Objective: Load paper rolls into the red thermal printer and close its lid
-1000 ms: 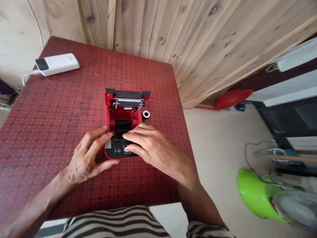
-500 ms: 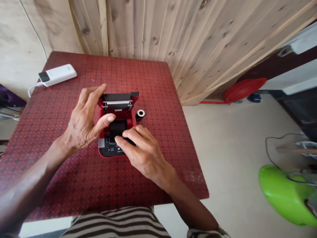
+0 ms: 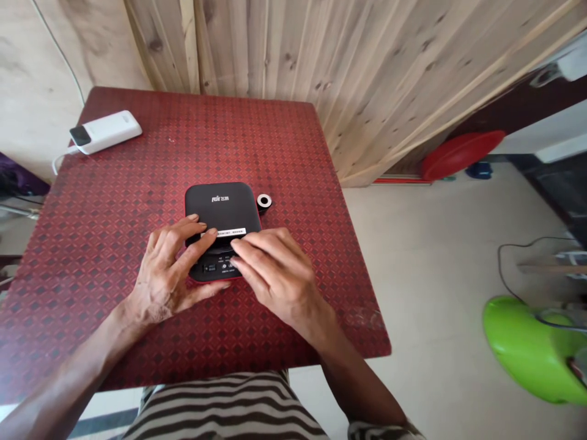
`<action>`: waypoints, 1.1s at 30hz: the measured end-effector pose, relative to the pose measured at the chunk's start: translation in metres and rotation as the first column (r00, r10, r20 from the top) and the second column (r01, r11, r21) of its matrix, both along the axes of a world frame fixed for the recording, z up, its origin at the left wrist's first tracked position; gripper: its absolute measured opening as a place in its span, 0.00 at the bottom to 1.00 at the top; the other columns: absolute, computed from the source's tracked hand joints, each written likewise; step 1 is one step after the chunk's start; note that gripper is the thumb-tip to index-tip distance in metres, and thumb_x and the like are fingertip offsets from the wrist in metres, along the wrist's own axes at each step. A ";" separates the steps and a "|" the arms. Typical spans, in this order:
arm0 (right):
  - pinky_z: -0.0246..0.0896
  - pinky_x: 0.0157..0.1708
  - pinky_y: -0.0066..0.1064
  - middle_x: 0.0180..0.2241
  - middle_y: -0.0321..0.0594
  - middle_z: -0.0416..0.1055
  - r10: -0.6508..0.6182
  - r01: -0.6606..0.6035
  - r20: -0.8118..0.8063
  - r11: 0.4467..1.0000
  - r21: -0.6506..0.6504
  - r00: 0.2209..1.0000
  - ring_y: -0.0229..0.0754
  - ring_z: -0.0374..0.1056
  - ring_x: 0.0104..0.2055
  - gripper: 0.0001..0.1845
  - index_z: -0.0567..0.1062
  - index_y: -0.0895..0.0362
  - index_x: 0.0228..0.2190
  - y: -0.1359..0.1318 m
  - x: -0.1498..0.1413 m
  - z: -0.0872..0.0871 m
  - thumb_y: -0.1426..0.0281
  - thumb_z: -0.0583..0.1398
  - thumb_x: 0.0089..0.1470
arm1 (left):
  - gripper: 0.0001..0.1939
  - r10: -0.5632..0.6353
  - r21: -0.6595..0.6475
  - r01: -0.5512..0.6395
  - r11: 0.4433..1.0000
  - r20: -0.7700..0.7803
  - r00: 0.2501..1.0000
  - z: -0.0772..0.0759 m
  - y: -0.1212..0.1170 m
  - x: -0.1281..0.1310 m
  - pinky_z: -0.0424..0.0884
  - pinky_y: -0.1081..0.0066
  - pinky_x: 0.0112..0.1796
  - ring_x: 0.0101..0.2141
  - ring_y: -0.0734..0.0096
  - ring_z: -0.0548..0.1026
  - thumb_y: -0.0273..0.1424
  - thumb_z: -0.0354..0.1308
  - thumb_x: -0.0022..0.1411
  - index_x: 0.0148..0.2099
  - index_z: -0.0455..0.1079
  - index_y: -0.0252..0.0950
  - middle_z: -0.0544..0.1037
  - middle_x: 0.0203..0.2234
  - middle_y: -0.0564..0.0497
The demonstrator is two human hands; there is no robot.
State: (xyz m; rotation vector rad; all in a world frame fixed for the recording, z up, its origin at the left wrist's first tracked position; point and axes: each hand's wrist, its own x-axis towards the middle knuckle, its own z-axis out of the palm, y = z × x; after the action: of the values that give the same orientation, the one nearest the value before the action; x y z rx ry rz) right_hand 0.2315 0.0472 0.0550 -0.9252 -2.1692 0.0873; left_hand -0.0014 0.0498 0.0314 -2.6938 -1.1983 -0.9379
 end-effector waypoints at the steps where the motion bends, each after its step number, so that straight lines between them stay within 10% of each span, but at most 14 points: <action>1: 0.73 0.45 0.39 0.41 0.46 0.81 -0.015 0.014 -0.035 1.000 -0.017 0.999 0.44 0.73 0.42 0.09 0.78 0.60 0.48 0.001 0.004 0.001 0.75 0.62 0.67 | 0.38 0.000 0.004 0.000 1.000 0.001 1.000 0.000 0.001 0.000 0.73 0.51 0.55 0.60 0.43 0.74 0.48 0.67 0.65 0.70 0.62 0.38 0.73 0.56 0.36; 9: 0.69 0.38 0.35 0.36 0.40 0.81 -0.231 0.187 -0.236 0.963 -0.196 0.944 0.41 0.74 0.37 0.07 0.82 0.54 0.40 0.018 0.044 -0.027 0.71 0.62 0.68 | 0.38 -0.018 -0.021 0.018 1.000 -0.006 1.000 -0.001 0.002 -0.005 0.73 0.50 0.55 0.59 0.44 0.74 0.48 0.68 0.64 0.69 0.63 0.39 0.73 0.56 0.38; 17: 0.58 0.31 0.32 0.28 0.37 0.75 -0.483 0.174 -0.268 0.691 -0.702 0.834 0.40 0.67 0.29 0.18 0.79 0.54 0.29 0.027 0.051 -0.087 0.57 0.59 0.65 | 0.42 0.107 0.078 -0.120 0.990 0.149 0.983 -0.014 -0.022 -0.016 0.78 0.56 0.52 0.54 0.53 0.76 0.46 0.72 0.60 0.71 0.62 0.40 0.74 0.56 0.39; 33: 0.59 0.34 0.34 0.27 0.37 0.75 -0.440 0.243 -0.175 0.738 -0.629 0.881 0.41 0.67 0.30 0.16 0.79 0.54 0.28 0.029 0.047 -0.087 0.63 0.59 0.65 | 0.35 0.144 0.055 -0.155 0.986 0.167 0.975 -0.030 -0.031 -0.010 0.80 0.59 0.50 0.53 0.55 0.77 0.35 0.73 0.61 0.67 0.66 0.40 0.73 0.56 0.39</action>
State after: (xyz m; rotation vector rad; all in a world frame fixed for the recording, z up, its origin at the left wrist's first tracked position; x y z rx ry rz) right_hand 0.2789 0.0763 -0.0320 -1.5430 -1.6422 0.7196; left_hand -0.0118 0.0186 0.0015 -2.4747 -1.3500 -1.1714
